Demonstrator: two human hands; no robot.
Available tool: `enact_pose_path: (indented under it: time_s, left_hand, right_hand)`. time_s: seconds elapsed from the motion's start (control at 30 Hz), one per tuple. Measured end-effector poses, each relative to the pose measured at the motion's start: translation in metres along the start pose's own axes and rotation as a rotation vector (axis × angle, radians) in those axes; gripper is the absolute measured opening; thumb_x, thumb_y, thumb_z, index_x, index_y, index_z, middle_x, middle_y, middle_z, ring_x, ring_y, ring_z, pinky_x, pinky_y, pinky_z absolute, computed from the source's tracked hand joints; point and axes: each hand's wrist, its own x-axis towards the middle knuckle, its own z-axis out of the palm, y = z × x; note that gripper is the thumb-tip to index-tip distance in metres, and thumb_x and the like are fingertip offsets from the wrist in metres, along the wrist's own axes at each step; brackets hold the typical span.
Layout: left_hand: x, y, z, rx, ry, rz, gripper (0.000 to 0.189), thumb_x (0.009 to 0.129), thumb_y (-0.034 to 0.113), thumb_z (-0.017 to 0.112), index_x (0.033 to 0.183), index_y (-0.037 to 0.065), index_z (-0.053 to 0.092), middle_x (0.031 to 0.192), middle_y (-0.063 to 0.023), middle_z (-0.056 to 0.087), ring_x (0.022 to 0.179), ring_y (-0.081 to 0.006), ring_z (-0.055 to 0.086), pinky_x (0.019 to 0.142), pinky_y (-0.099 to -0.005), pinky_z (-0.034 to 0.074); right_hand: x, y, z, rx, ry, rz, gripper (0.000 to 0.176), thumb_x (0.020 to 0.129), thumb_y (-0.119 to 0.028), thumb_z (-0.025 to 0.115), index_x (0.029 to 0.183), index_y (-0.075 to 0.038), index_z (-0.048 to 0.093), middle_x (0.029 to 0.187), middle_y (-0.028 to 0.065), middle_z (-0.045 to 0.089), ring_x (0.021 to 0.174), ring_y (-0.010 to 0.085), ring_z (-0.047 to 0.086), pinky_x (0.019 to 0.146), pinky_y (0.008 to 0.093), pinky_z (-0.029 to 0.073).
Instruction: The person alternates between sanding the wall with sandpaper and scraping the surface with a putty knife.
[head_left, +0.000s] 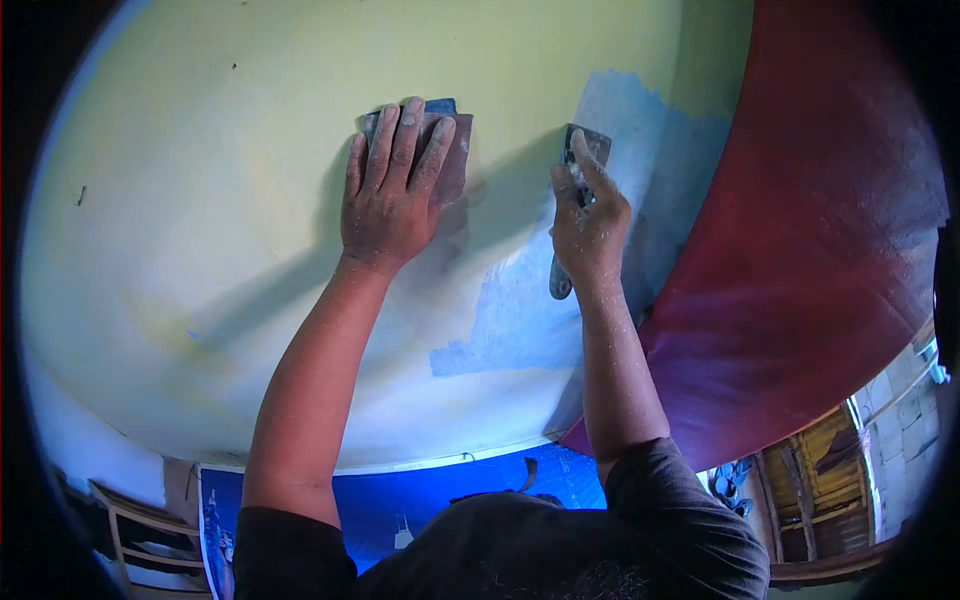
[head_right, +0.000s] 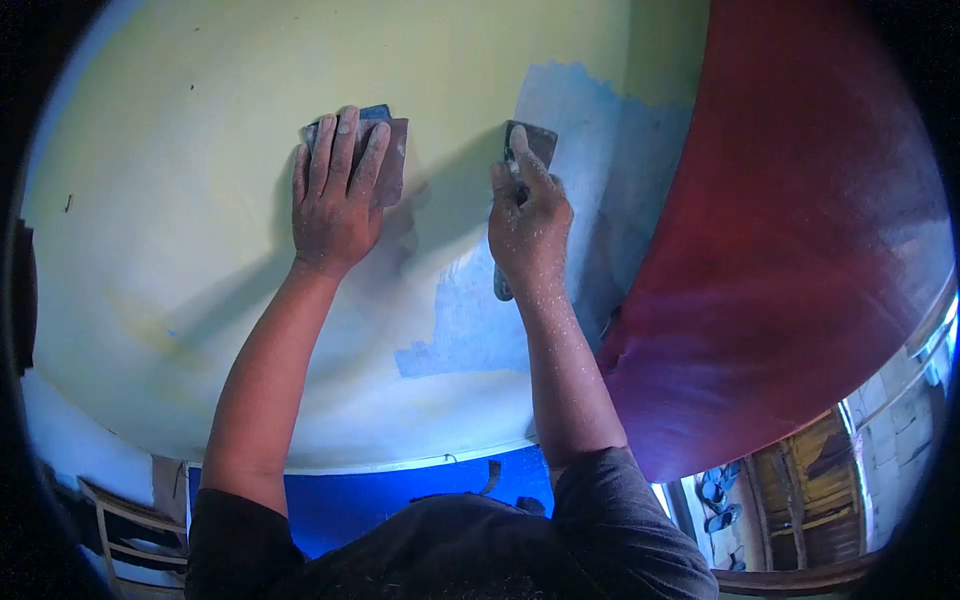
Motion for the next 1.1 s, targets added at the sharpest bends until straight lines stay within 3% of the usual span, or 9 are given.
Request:
enact_pose_path:
  time_s: [0.43,0.7,0.8,0.87,1.1]
  left_hand:
    - [0.001,0.0,0.002,0.027,0.02,0.01,0.066,0.101,0.017,0.058,0.166,0.026,0.052,0.177,-0.0098,0.041,0.164,-0.0344,0.037,0.128,-0.0602,0.031]
    - [0.001,-0.001,-0.002,0.023,0.009,0.019,0.064,0.102,0.018,0.058,0.166,0.025,0.053,0.177,-0.0109,0.041,0.163,-0.035,0.038,0.129,-0.0598,0.03]
    - [0.001,0.001,-0.003,0.048,0.018,0.006,0.065,0.101,0.021,0.062,0.165,0.028,0.053,0.176,-0.0072,0.043,0.163,-0.0311,0.039,0.129,-0.0565,0.032]
    - [0.001,0.001,-0.001,0.039,0.023,0.015,0.062,0.103,0.018,0.058,0.165,0.026,0.053,0.177,-0.0094,0.042,0.163,-0.0332,0.038,0.129,-0.0581,0.031]
    - [0.002,0.001,-0.004,0.02,0.014,0.002,0.06,0.105,0.018,0.056,0.164,0.026,0.054,0.177,-0.0094,0.04,0.164,-0.0336,0.037,0.129,-0.0589,0.031]
  right_hand:
    - [0.0,0.005,0.001,-0.015,0.018,-0.066,0.049,0.105,-0.01,0.072,0.153,-0.005,0.065,0.102,0.0265,0.076,0.089,0.0273,0.071,0.085,0.0399,0.057]
    - [0.006,-0.004,-0.003,-0.005,0.002,-0.033,0.049,0.105,-0.01,0.072,0.153,-0.005,0.065,0.106,0.0273,0.077,0.09,0.0315,0.07,0.088,0.0414,0.057]
    - [0.014,-0.002,-0.002,-0.009,0.031,-0.082,0.049,0.105,-0.01,0.071,0.152,-0.004,0.065,0.106,0.0272,0.077,0.091,0.0313,0.071,0.089,0.0412,0.057]
    - [0.009,0.005,0.0,-0.019,0.04,-0.153,0.049,0.105,-0.01,0.071,0.152,-0.003,0.065,0.105,0.0271,0.077,0.093,0.0308,0.072,0.089,0.0408,0.057]
    - [0.018,-0.004,-0.003,0.021,0.029,-0.079,0.047,0.105,-0.009,0.07,0.151,-0.002,0.066,0.109,0.029,0.077,0.097,0.0346,0.073,0.092,0.0411,0.057]
